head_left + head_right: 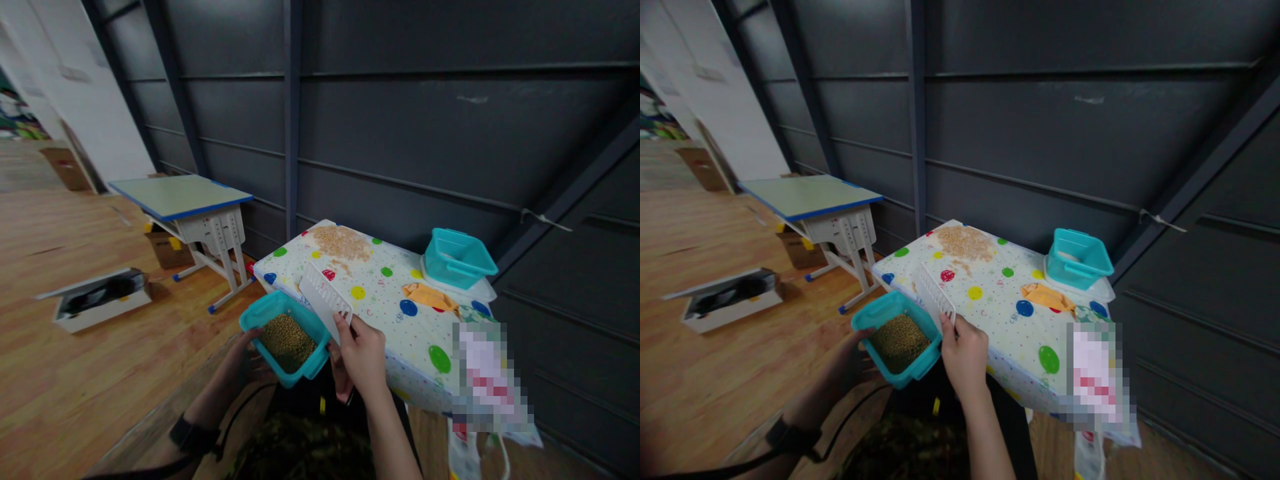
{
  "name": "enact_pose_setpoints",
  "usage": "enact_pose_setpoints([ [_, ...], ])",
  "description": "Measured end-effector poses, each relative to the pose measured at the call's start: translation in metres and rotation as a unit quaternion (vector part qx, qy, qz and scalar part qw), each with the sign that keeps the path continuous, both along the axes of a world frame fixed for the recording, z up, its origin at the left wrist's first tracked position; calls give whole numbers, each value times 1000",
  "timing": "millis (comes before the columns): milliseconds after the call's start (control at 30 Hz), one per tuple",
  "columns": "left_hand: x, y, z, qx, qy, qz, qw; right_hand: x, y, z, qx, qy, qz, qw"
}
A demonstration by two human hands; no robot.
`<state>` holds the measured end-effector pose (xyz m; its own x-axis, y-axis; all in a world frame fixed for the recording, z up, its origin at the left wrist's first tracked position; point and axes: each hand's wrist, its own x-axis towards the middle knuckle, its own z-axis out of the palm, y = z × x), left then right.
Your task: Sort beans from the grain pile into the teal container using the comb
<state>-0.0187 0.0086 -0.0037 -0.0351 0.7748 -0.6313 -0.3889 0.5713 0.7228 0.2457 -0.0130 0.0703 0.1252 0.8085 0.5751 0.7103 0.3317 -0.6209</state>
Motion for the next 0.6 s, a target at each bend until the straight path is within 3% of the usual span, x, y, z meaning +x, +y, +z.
enact_pose_setpoints([
  [233, -4, 0, -3, 6, -14, 3, 1000, -8, 26, -3, 6, -42, -11, 999],
  [467, -5, 1, -4, 3, -8, 9, 1000, -4, 11, 0, -14, -19, 19, 1000],
  [600, -6, 0, -3, 6, -12, 28, 1000, -3, 18, 2, -10, -6, 6, 1000],
])
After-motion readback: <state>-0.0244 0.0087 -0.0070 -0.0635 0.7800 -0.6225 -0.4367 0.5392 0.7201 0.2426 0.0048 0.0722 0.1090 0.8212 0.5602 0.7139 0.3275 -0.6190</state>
